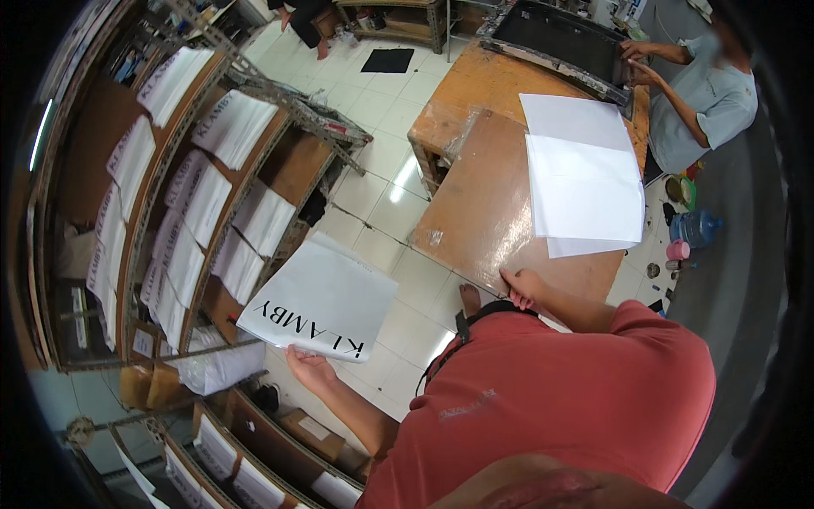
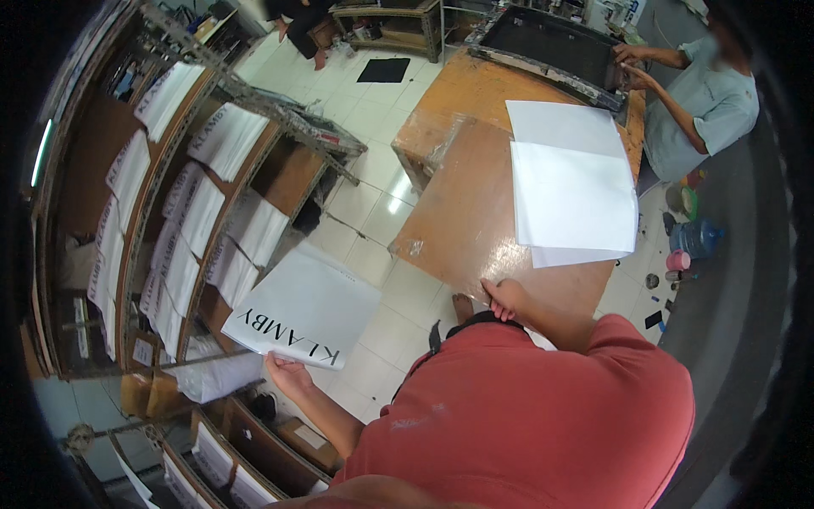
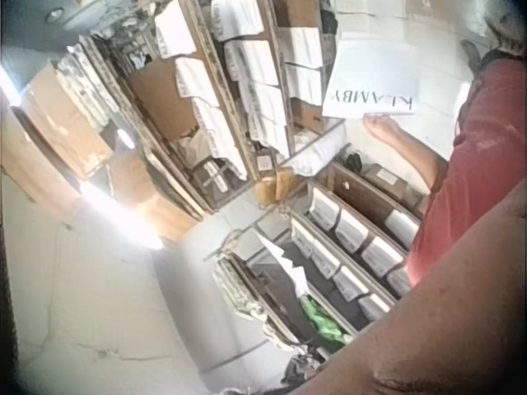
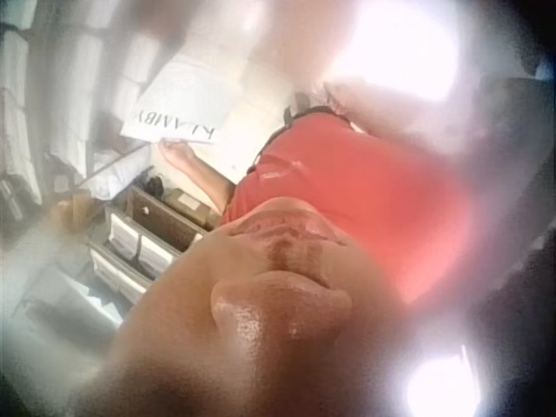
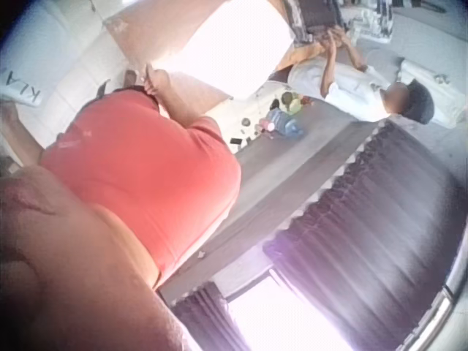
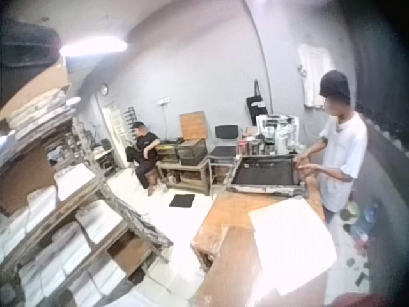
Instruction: The person repeatedly picks up white sheets of paper labeled 'KLAMBY' from a table and places them onto a metal shelving unit. The person moves back and forth between the table and the shelf, handling the papers one by one or in small stacks to organize them.
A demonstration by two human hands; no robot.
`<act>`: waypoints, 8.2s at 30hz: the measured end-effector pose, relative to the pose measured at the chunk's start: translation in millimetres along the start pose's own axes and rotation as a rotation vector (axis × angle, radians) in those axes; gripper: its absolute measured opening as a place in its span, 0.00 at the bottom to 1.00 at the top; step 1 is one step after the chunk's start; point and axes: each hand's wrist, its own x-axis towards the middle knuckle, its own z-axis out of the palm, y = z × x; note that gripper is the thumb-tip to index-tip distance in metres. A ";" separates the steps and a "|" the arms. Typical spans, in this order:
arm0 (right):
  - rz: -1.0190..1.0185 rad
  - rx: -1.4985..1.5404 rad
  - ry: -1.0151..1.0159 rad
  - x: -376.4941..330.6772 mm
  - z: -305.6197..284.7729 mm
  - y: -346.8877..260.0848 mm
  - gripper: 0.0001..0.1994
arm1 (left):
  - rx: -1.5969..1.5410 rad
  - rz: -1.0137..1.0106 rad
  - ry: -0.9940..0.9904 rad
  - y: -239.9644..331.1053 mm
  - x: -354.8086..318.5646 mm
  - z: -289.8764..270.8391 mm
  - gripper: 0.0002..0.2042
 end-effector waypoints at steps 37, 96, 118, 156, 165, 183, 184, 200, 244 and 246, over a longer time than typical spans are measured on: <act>-0.302 -1.353 -0.176 -16.9 89.5 238.5 0.26 | 0.331 0.139 0.601 31.8 -321.1 -332.3 0.19; -0.576 -1.176 -0.216 27.9 246.5 79.8 0.18 | 0.191 -0.022 0.038 44.8 -4.9 -186.0 0.14; 0.118 0.216 0.119 13.5 1.3 6.3 0.36 | 0.269 0.038 -0.036 18.5 38.8 8.5 0.16; -0.925 -0.689 0.781 147.0 -119.8 -147.0 0.13 | 0.453 0.063 0.098 10.4 1.4 80.2 0.08; -0.225 -0.726 0.868 213.9 -265.1 -146.8 0.12 | 0.451 0.066 0.219 7.8 1.0 46.8 0.09; -0.643 -0.480 0.612 56.4 -173.9 -170.0 0.20 | 0.195 0.101 0.366 18.3 -91.9 -82.1 0.16; -0.709 -0.412 0.516 36.6 -144.6 -172.7 0.20 | 0.158 0.121 0.386 20.1 -108.2 -98.6 0.16; -1.296 -0.798 -0.205 -168.0 309.0 -117.6 0.19 | -0.099 0.375 1.009 36.6 -466.2 -456.9 0.14; -1.606 -0.733 -0.620 -457.0 986.8 119.7 0.18 | 2.080 -0.448 1.677 526.3 -895.4 -1291.9 0.21; -1.632 -0.735 -0.519 -457.7 981.5 125.6 0.19 | 2.017 -0.496 1.634 538.3 -872.5 -1328.0 0.21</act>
